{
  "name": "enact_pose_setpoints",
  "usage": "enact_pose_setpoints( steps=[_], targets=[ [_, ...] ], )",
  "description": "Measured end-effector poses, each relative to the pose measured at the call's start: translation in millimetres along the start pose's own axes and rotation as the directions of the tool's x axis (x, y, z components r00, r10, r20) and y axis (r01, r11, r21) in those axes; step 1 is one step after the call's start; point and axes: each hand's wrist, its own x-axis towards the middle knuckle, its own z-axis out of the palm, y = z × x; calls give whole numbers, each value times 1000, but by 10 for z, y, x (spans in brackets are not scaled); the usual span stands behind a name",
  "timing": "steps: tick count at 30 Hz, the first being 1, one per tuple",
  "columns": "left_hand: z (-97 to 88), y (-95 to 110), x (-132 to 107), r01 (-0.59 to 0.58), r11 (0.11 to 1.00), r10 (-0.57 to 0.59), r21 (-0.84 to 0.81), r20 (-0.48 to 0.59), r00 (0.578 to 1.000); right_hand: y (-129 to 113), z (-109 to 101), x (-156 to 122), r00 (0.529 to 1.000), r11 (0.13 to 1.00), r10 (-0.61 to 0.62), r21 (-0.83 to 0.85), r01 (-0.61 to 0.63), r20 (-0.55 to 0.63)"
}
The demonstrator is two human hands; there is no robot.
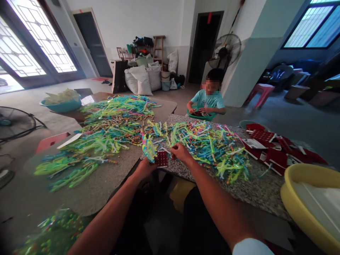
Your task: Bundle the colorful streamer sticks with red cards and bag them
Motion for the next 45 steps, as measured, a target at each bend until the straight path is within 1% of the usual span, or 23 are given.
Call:
enact_pose_setpoints(
  steps=[1, 3, 5, 6, 8, 10, 11, 14, 17, 19, 21, 25, 28, 30, 34, 38, 41, 45],
  targets=[
    [0, -9, 4, -1, 1000, 1, -10, 6, 1000, 5, 76, -57, 999, 993, -17, 115, 13, 33],
    [-5, -26, 12, 2, 1000, -2, -17, 21, 1000, 6, 236, -161, 993, 970, -39, 243, 12, 109],
    [-13, -38, 19, 10, 1000, -10, -8, 34, 999, -1, 380, -243, 986, 959, -35, 283, -13, 163],
    [-16, -42, 21, 12, 1000, -11, -6, 40, 999, -5, 439, -275, 983, 961, -32, 277, -20, 183],
    [-14, -48, 27, 10, 1000, -9, -19, 47, 999, -10, 526, -323, 979, 982, -36, 189, -3, 200],
    [-5, -55, 33, -2, 999, 4, -42, 44, 999, -12, 580, -354, 983, 997, -70, -4, 72, 168],
    [0, -60, 37, -10, 999, 12, -50, 41, 999, -13, 599, -364, 986, 987, -97, -117, 113, 135],
    [13, -76, 47, -29, 998, 31, -55, 43, 999, -23, 640, -380, 980, 894, -185, -401, 200, 76],
    [21, -84, 55, -14, 998, 17, -62, 51, 999, -68, 667, -379, 970, 773, -216, -587, 240, 113],
    [23, -80, 56, -3, 999, 6, -46, 56, 998, -117, 679, -375, 968, 705, -211, -665, 248, 138],
    [19, -68, 51, 0, 1000, 1, -7, 58, 998, -174, 690, -375, 966, 661, -209, -706, 254, 151],
    [-5, -42, 30, -17, 999, 16, 48, 36, 999, -275, 723, -405, 965, 599, -187, -757, 262, 185],
    [-19, -31, 27, -14, 997, 11, 80, 37, 999, -322, 762, -436, 974, 574, -142, -787, 225, 175],
    [-19, -28, 32, -10, 996, 6, 94, 48, 999, -340, 786, -446, 980, 567, -128, -799, 200, 155],
    [-3, -38, 53, -19, 995, 15, 102, 45, 999, -352, 812, -441, 978, 562, -147, -801, 206, 149],
    [15, -84, 80, -68, 992, 62, 105, 57, 996, -330, 801, -439, 980, 567, -151, -800, 195, 132],
    [20, -114, 97, -86, 991, 80, 101, 64, 995, -278, 775, -439, 975, 573, -172, -791, 214, 139],
    [17, -116, 103, -71, 992, 65, 103, 67, 996, -209, 743, -422, 965, 575, -215, -780, 248, 148]
  ],
)
